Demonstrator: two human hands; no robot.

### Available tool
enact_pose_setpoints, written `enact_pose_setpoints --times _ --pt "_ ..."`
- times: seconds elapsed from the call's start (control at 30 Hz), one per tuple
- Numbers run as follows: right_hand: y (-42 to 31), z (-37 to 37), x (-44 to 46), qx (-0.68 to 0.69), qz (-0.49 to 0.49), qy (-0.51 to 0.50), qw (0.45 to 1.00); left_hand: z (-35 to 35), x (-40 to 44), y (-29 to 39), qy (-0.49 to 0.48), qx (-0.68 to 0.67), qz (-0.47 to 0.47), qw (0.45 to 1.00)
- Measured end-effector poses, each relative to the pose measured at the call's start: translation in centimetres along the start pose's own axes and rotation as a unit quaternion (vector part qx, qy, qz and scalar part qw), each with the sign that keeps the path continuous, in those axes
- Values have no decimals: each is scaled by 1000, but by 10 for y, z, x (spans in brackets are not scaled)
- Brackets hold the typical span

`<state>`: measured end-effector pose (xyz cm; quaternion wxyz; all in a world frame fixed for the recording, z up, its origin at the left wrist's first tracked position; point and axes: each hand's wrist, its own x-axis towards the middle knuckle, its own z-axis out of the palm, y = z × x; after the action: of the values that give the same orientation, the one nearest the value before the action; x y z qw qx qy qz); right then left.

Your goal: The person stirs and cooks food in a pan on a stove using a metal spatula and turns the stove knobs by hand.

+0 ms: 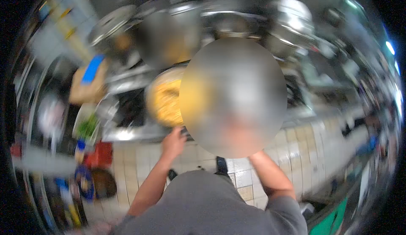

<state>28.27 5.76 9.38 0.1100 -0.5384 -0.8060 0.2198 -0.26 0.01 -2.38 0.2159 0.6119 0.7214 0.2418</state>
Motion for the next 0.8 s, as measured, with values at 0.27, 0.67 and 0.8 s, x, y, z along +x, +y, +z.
enact_pose_setpoints --times 0.27,0.67,0.8 --pt "-22 -8 -39 -30 69 -93 993 -7 7 14 -40 51 0 998" --pt "-24 52 31 -88 91 -44 991 -11 0 15 -27 50 32 998" --pt "-20 40 24 -117 74 -39 990 -10 0 16 -15 50 28 998"
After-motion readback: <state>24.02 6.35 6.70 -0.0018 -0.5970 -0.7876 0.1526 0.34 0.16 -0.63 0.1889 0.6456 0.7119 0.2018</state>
